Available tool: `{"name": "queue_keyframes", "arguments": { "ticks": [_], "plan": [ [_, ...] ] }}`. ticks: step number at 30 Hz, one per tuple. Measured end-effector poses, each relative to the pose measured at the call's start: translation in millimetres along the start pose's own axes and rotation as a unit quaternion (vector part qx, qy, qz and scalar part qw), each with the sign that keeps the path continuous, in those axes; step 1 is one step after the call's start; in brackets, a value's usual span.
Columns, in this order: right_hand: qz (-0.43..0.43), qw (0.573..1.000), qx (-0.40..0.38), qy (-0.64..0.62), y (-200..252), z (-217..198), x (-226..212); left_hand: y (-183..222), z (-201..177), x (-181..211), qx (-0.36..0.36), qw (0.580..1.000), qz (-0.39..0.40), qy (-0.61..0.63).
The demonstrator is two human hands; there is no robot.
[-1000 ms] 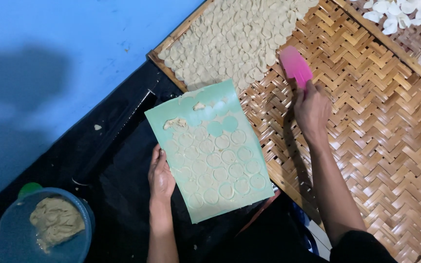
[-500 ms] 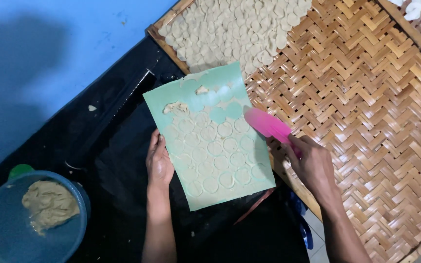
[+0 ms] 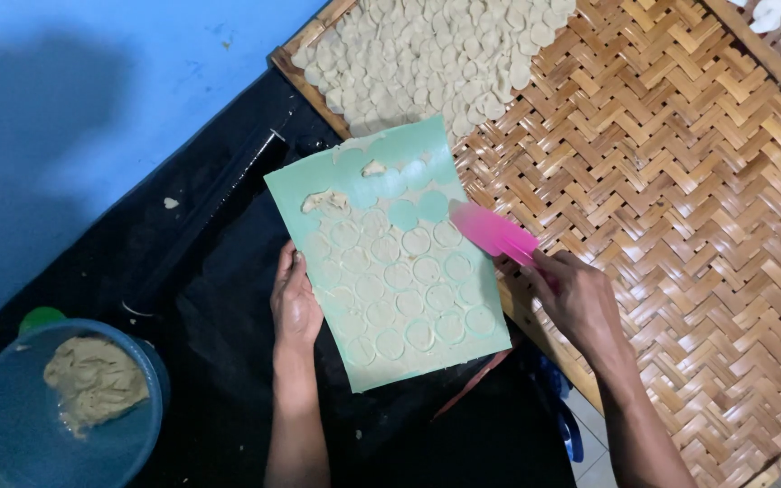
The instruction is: Placing small round dough pieces onto a woven tray using a spatula.
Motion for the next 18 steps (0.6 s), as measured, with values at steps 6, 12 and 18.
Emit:
{"name": "queue_keyframes", "arguments": {
  "ticks": [6, 12, 18],
  "plan": [
    [0.036, 0.998, -0.036, 0.026, -4, 7, 11, -1, 0, 0, -0.007, 1.0, 0.007, 0.006],
    [-0.02, 0.998, -0.021, -0.046, -6, 14, 18, -1, -1, 0, -0.007, 1.0, 0.016, -0.005],
    [0.056, 0.996, -0.071, 0.026, -4, 16, 20, 2, 6, 3, 0.008, 1.0, -0.001, -0.009]
  ]
}}
Point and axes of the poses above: each hand's wrist, its own y-axis away from the middle knuckle, its own z-axis out of the palm, x = y × z, the point moved 7 cm from there along -y, towards the middle knuckle, and after that the axes turned 9 degrees about x, right-handed, at the moved point
